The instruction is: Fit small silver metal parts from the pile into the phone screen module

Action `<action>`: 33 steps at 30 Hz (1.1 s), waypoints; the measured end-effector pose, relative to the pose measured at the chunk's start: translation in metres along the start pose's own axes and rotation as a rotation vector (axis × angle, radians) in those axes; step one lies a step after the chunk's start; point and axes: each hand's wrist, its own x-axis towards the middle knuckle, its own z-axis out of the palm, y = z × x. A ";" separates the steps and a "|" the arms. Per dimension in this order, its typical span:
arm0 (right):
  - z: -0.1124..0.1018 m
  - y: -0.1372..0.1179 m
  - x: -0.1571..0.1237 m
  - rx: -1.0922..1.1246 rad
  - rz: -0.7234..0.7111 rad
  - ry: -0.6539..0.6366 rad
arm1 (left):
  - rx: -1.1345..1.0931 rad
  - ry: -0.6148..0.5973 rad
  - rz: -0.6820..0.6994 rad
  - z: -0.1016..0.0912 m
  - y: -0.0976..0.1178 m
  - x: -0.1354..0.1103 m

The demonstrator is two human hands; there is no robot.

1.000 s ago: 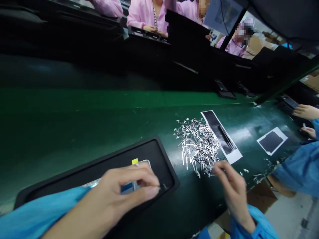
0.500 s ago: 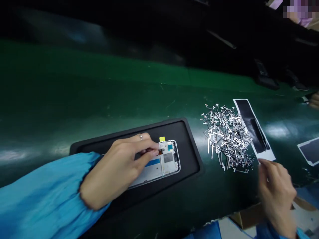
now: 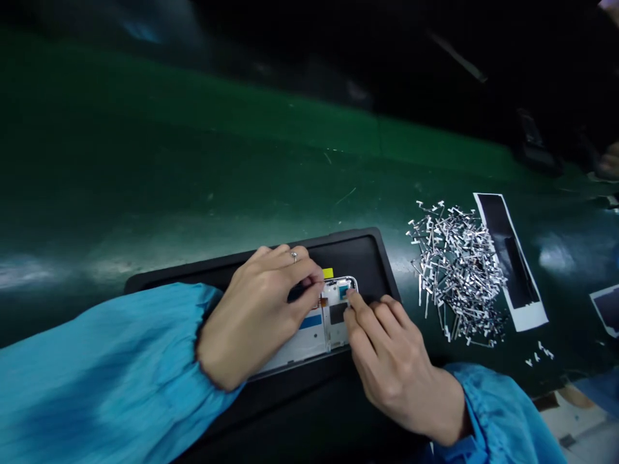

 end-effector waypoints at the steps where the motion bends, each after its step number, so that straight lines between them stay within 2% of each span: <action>1: 0.002 0.000 0.001 -0.002 -0.013 -0.001 | -0.031 -0.001 0.002 -0.001 0.000 0.000; 13: 0.010 0.000 0.003 0.006 -0.065 0.082 | -0.019 0.050 0.069 -0.004 -0.002 -0.001; 21: 0.010 0.000 0.005 0.021 -0.082 0.075 | 0.032 -0.050 -0.001 -0.005 -0.001 0.000; 26: 0.010 0.000 0.007 -0.016 -0.089 0.065 | 0.066 0.026 0.043 -0.001 -0.001 0.000; 33: 0.011 -0.001 0.006 -0.031 -0.089 0.052 | 0.057 0.005 0.028 0.003 -0.002 -0.001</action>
